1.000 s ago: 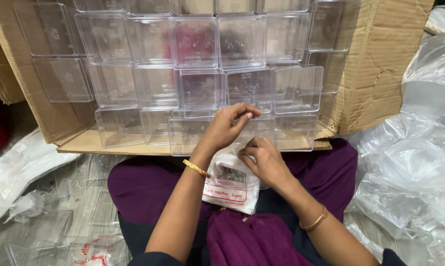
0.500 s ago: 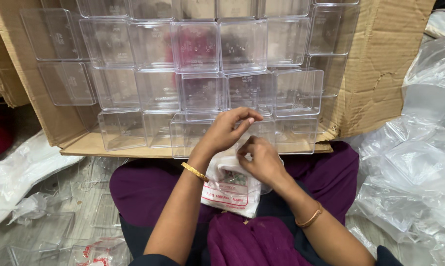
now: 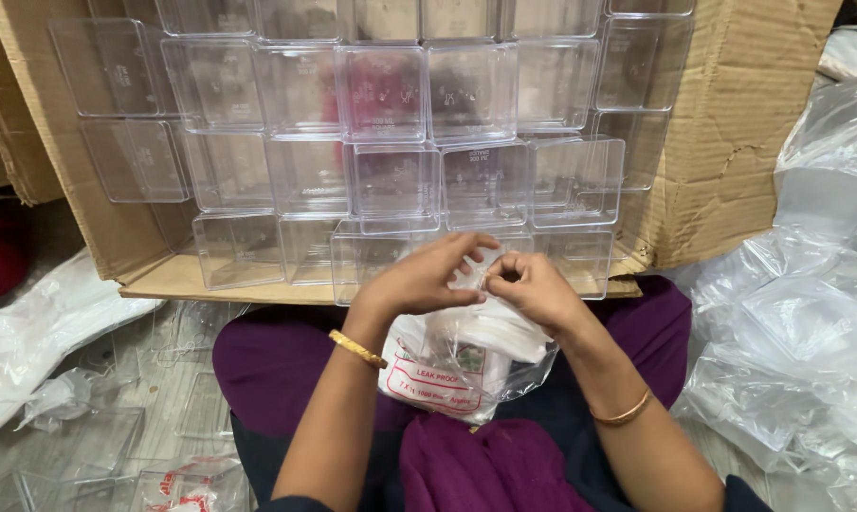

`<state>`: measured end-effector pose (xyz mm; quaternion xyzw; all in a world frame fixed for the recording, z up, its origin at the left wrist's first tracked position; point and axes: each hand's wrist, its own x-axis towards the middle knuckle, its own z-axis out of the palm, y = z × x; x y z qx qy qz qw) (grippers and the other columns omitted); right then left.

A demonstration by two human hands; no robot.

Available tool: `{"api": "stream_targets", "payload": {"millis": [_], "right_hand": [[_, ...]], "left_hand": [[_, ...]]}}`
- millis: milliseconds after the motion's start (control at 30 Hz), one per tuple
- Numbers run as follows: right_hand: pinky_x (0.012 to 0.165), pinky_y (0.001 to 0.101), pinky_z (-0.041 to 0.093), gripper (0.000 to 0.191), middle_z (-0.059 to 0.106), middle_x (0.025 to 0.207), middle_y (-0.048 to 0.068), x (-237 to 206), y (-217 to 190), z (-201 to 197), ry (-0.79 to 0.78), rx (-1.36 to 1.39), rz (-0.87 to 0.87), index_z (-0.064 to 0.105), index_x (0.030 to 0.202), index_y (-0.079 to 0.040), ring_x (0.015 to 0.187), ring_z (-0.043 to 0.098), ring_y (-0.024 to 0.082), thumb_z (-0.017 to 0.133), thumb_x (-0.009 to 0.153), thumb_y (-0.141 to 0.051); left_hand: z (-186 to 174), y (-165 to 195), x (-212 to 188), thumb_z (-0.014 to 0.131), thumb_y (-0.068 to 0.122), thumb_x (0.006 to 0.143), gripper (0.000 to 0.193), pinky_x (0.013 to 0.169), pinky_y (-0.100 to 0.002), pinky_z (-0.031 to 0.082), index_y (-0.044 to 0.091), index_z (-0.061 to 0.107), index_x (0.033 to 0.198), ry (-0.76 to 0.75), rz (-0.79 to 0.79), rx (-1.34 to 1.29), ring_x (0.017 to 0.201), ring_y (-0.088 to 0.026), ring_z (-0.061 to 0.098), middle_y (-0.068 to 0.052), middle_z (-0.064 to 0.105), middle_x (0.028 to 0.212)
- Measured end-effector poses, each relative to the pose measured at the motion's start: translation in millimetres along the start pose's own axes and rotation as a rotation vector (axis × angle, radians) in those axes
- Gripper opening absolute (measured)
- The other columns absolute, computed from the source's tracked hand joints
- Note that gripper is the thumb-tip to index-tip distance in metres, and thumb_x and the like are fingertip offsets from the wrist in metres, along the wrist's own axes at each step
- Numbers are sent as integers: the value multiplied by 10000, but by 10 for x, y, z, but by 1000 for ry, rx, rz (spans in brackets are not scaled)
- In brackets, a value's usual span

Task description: The person sits on the floor in front of a cardboard carton and pulls clear plastic boxes out of plastic bags, stacking them into the carton. They open and empty several bags one at a time, set empty bags aside, and arrange the boxes in rows inside the carton.

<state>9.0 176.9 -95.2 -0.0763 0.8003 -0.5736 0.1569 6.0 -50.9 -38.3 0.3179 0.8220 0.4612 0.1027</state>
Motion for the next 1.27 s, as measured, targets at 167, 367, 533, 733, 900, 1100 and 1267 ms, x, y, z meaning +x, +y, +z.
{"api": "stream_targets", "payload": {"millis": [167,367,533,733,900,1100,1267], "right_hand": [[607,248,428,178,663,832,-9,-73,-133,-19,-60,142,133,707,1012,-12,720,546,78,655,962,-176],[744,302,589,335,722,953,24,-256,-509,-53,2,-354,-191,676,1116,-67,863,712,135,765,843,-237],[796,446,540,242,707,933,120,-385,-542,175,41,-771,-335,739,995,-69,899,690,329,790,796,-197],[796,447,540,166,706,927,116,-317,-375,179,81,-765,-411,770,954,-84,892,692,342,768,819,-179],[768,435,553,123,711,923,108,-249,-359,137,143,-698,-388,769,962,-86,840,710,313,731,867,-156],[677,368,560,139,705,930,94,-280,-595,-120,299,-534,-322,737,1016,-45,776,696,227,710,901,-117],[693,327,573,127,695,955,74,-308,-832,-404,496,-432,-385,748,1043,-59,794,697,147,659,953,-64]], "left_hand": [[92,-93,97,717,71,767,551,920,-449,537,125,562,1293,-72,-81,100,1130,-342,659,-178,696,1194],[60,-162,100,597,30,882,264,788,-397,604,91,637,1135,-17,-216,10,912,-271,784,-142,780,954],[54,-140,119,520,-58,885,271,738,-349,629,66,660,1082,19,-233,-88,837,-218,808,-131,789,900],[19,-146,118,516,-47,857,343,786,-362,612,87,676,1129,-21,-171,-18,892,-231,801,-115,795,918],[5,-218,133,704,228,883,428,863,-438,557,145,644,1298,-131,-26,53,984,-311,731,-119,772,1043],[111,-311,178,675,250,859,387,919,-426,555,163,726,1233,-217,-276,261,974,-323,744,-149,775,1055],[110,-275,176,675,212,850,353,939,-426,557,122,749,1183,-24,-186,328,1019,-336,729,-170,782,1080]]}}
